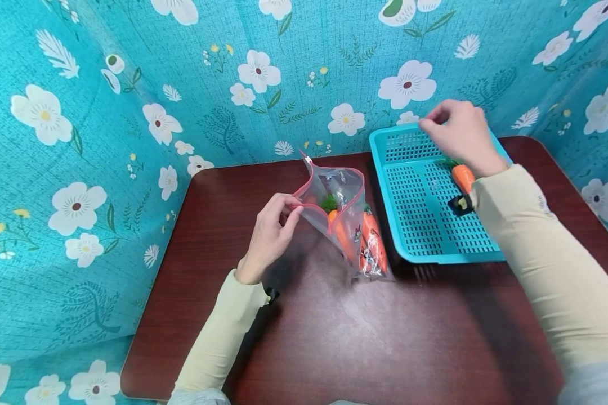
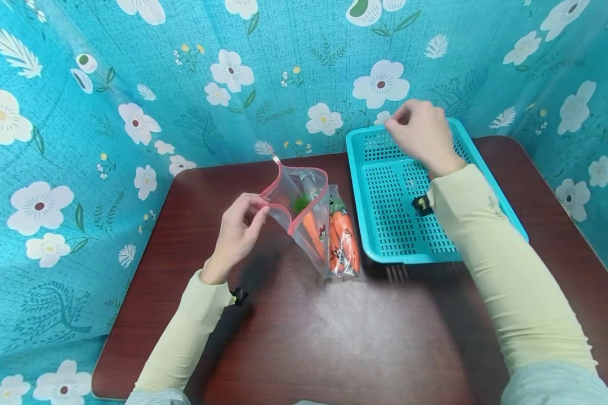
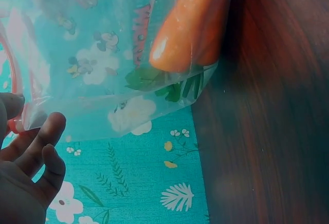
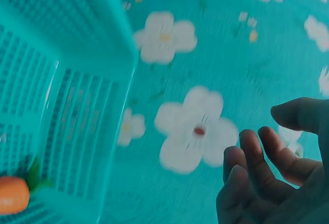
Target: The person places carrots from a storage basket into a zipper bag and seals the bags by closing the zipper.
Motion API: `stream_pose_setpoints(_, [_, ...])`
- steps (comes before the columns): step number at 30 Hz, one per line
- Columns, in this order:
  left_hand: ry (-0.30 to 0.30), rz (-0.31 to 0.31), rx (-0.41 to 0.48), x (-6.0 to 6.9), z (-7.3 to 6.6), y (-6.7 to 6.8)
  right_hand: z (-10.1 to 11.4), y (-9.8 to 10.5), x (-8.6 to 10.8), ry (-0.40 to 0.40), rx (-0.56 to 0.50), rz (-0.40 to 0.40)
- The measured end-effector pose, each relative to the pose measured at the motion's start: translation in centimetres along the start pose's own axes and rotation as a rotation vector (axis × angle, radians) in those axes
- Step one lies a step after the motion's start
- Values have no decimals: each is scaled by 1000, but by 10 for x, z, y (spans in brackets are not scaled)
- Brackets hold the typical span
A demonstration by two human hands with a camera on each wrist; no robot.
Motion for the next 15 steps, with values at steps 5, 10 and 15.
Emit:
stream_pose_setpoints(5, [1,3,-1,1,1,-1,-30,15,-10,-89,23,12])
stream_pose_setpoints(10, [-4,3,0,1,1,-1,-48,13,-13,-127,48,42])
stream_pose_setpoints(15, [-3,5,-5,1,1,0,-65,5,-16,-146,75,94])
Point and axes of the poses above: each hand's wrist, its own x-axis away from the middle knuckle, its own y-axis out of the back of the hand, z = x × y, the point moved 3 cm from there along -x, towards the middle knuckle, and after that the axes turned 5 degrees about -y, right-handed, at the moved point
